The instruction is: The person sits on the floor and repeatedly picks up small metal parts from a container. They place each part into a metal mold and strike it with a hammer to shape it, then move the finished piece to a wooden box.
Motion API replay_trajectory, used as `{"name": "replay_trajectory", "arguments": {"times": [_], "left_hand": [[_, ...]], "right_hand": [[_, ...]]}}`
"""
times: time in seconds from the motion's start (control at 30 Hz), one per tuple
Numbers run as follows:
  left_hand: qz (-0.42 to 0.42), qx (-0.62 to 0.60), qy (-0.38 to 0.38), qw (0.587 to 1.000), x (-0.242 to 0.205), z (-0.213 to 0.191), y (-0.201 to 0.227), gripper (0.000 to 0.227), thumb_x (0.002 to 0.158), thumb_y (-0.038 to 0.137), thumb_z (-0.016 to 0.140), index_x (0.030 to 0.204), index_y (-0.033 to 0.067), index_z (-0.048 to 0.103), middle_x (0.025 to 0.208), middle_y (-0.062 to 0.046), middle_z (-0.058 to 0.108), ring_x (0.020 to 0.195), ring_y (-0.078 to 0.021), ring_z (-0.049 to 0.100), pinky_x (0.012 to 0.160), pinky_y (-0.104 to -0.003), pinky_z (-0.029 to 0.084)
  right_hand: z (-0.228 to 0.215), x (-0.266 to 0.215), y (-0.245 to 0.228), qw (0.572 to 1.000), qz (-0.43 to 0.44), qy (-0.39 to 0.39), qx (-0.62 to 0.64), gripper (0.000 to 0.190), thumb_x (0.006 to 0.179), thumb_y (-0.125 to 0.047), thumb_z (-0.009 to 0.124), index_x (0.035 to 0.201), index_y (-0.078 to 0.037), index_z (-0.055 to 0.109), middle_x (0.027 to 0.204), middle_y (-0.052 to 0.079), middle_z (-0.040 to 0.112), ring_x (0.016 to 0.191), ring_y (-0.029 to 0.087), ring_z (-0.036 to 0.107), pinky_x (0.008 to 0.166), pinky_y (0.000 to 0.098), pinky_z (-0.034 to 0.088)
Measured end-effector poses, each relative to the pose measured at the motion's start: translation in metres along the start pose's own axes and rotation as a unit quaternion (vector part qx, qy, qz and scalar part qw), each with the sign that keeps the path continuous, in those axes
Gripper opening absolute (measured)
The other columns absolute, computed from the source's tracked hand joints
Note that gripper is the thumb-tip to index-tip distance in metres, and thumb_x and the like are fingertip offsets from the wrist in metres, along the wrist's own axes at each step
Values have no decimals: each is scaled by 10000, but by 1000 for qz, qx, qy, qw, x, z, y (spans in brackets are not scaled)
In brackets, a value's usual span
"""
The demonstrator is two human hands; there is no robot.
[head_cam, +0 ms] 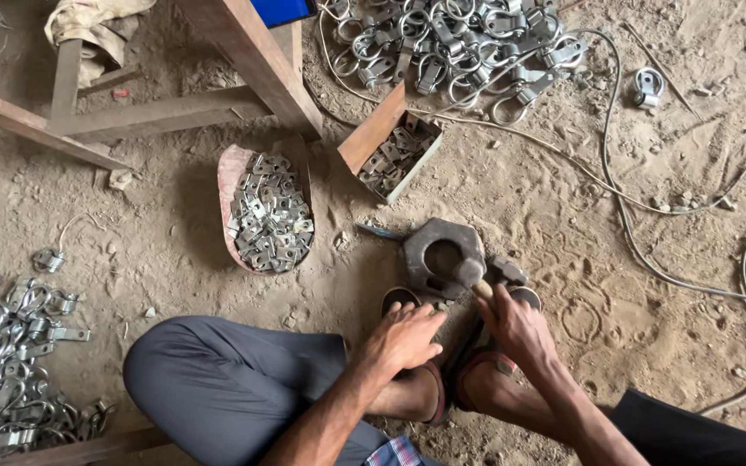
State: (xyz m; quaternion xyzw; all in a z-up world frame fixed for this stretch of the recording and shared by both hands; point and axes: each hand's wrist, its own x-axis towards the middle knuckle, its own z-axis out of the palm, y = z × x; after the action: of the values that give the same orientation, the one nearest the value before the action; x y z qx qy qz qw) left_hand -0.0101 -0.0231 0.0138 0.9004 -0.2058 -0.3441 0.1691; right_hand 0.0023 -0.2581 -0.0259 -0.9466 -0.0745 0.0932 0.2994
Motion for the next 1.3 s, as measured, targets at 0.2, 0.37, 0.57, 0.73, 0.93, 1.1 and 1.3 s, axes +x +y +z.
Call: {"name": "replay_trajectory", "arguments": {"times": [0.2,0.37,0.57,0.73,0.93,1.1,1.3], "left_hand": [[-9,0,-10,1000,-4,7,-4,616,895,319,739,1418,81,518,1428,-196,544,1285,-396,532,1098,-581,358],[-3,-15,-14,1000,-5,1,3,595,888,320,740,1392,75,539,1450,-185,541,1287,-389,539,1093,-566,373],[-9,4,-37,999,-2,4,1,585,905,320,728,1401,77,534,1443,-178,545,1297,-381,536,1105,-570,365],[-13,21,-45,999,4,11,-1,580,903,330,729,1390,80,539,1454,-171,531,1299,-379,533,1099,-573,365],[-12,18,-59,998,5,11,-1,576,911,328,720,1396,75,538,1407,-169,564,1289,-368,549,1102,-567,373],[-7,25,-50,998,6,14,-4,553,906,327,728,1359,64,552,1397,-175,561,1260,-377,557,1076,-575,380],[2,47,-33,998,8,18,-7,509,907,350,717,1321,91,573,1347,-156,589,1257,-380,557,1063,-573,388]], "right_hand": [[12,2,10,999,-18,-18,-19,327,1023,-380,550,962,-60,551,481,74,595,315,214,533,290,385,415],[7,3,6,999,-17,-15,-32,343,1011,-397,562,946,-60,555,494,90,606,339,229,564,312,389,447],[2,4,-1,1000,16,-16,6,355,1000,-407,559,975,-53,549,509,136,619,387,323,617,359,459,490],[1,3,-3,998,40,-45,-24,377,1007,-443,563,964,-69,551,563,167,644,452,373,647,401,484,507],[1,4,5,1000,12,-13,7,372,1004,-434,576,989,-62,566,569,177,646,487,390,648,412,486,502],[5,4,9,998,27,-62,-1,382,1012,-433,541,1045,-53,558,574,148,658,437,321,663,382,440,513],[13,2,21,1000,-25,-11,8,381,1011,-413,562,1031,-33,573,585,135,632,419,314,610,355,428,482]]}}
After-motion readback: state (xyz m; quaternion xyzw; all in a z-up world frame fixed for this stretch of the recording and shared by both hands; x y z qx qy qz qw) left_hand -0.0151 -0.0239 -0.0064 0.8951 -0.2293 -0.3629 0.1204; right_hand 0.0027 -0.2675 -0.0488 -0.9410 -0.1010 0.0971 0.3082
